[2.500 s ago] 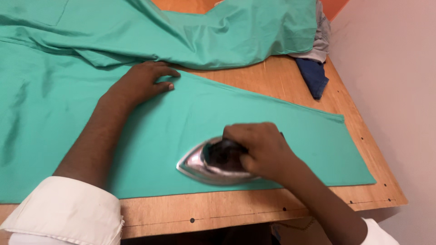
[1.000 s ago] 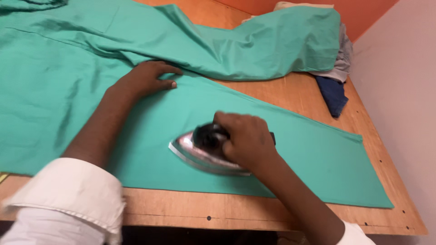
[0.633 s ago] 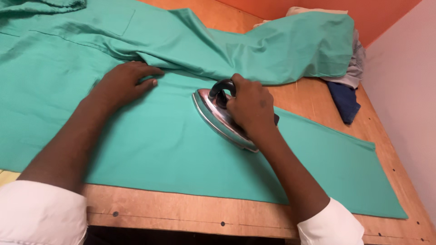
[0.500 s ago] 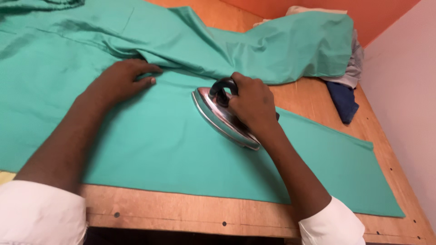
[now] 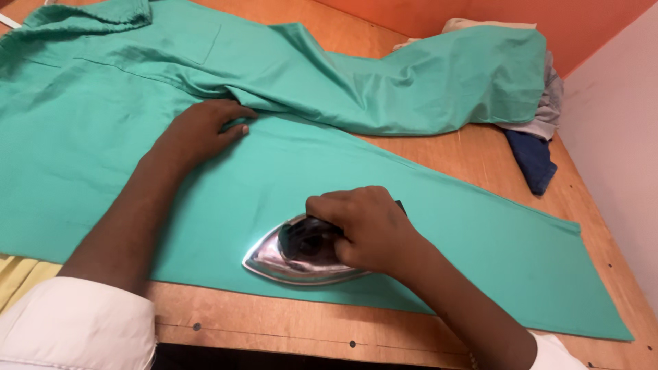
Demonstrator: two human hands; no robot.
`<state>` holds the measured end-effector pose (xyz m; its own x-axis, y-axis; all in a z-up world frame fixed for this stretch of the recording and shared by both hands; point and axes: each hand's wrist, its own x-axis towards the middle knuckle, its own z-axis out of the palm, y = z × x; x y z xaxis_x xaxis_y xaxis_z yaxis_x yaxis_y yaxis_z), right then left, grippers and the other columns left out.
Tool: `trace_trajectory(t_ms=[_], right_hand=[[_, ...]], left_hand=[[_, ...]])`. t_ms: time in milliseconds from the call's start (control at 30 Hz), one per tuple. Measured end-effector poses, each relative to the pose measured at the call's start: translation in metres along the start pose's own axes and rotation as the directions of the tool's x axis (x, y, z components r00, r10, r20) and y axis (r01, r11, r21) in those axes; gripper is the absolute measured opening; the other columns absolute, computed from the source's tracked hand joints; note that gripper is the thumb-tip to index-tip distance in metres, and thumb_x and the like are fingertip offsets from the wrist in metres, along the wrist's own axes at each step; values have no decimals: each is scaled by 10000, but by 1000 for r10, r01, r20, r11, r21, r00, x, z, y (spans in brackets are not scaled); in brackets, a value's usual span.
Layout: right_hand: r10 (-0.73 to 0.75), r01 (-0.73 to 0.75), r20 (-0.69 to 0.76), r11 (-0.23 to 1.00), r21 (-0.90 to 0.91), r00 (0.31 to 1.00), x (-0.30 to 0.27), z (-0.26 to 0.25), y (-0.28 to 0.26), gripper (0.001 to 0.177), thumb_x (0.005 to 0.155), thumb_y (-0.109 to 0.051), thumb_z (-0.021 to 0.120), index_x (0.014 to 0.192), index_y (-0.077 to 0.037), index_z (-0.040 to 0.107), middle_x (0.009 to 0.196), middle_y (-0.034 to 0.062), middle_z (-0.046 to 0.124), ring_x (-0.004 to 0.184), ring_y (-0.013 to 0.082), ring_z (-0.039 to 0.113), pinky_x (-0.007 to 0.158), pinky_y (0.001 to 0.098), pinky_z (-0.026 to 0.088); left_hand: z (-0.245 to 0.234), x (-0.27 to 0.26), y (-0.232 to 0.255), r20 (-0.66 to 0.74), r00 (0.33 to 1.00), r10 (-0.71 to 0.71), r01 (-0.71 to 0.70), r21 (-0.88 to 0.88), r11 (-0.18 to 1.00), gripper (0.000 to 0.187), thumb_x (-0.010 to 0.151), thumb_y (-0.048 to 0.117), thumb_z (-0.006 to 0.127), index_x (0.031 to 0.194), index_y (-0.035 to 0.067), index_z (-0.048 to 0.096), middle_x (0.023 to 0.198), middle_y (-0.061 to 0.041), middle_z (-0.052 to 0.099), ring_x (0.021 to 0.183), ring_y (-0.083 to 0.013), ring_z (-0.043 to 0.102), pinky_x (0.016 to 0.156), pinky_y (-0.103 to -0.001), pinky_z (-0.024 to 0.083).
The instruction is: The person irons a teal garment laid out on a wooden table. They use a steam iron in their right hand to smooth the fabric while holding it in place with their left hand, moving the iron back and forth across the surface.
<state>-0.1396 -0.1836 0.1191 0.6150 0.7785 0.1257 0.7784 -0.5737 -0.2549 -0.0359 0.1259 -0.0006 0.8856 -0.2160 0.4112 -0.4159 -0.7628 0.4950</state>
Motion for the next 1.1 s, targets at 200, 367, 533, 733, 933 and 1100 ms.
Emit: trace_trajectory(t_ms=[200, 367, 533, 733, 933, 1100], right_hand=[[63, -64, -133, 998, -3, 989, 22, 9, 11, 170, 710, -87, 680, 875, -119, 652, 750, 104, 697, 718, 372, 663, 591, 489, 477], [319, -359, -275, 927, -108, 907, 66, 24, 21, 141, 786, -120, 676, 919, -77, 652, 732, 180, 686, 722, 420, 643, 616, 541, 468], [357, -406, -331, 910, -90, 873, 81, 29, 20, 262, 737, -60, 630, 998, -74, 654, 758, 185, 692, 745, 427, 658, 648, 545, 483], [125, -136, -243, 990, -31, 962, 66, 22, 0, 156, 779, -129, 682, 934, -126, 660, 781, 133, 707, 779, 398, 669, 644, 520, 489], [-186, 189, -50, 980, 61, 981, 41, 16, -25, 219, 696, -79, 666, 904, -135, 622, 827, 51, 687, 782, 356, 667, 611, 481, 481], [-122, 118, 42, 988, 98, 992, 20, 7, -28, 239, 709, -59, 656, 934, -130, 620, 824, 27, 694, 743, 351, 658, 568, 476, 470]], left_hand=[[-3, -4, 1, -38, 999, 21, -20, 25, 999, 324, 937, 269, 663, 1230, 141, 714, 1182, -106, 705, 1095, -340, 653, 909, -455, 526], [-2, -3, -1, -58, 997, 43, -43, 1, 999, 324, 915, 263, 682, 1205, 125, 722, 1179, -113, 706, 1092, -339, 653, 919, -448, 523], [1, -1, -5, -63, 998, 25, -27, -24, 999, 330, 906, 251, 684, 1207, 117, 716, 1175, -112, 711, 1085, -335, 660, 916, -442, 526], [1, -2, -5, -81, 996, 34, -35, -14, 999, 318, 911, 259, 688, 1200, 131, 728, 1185, -123, 708, 1088, -349, 656, 913, -452, 523], [-5, -3, 1, -53, 998, 32, -32, -13, 999, 325, 923, 258, 676, 1214, 121, 718, 1187, -123, 708, 1078, -359, 658, 909, -458, 529], [-7, -7, 2, -11, 1000, 0, 0, 4, 1000, 334, 945, 249, 655, 1248, 115, 705, 1197, -125, 708, 1081, -355, 665, 917, -453, 532]])
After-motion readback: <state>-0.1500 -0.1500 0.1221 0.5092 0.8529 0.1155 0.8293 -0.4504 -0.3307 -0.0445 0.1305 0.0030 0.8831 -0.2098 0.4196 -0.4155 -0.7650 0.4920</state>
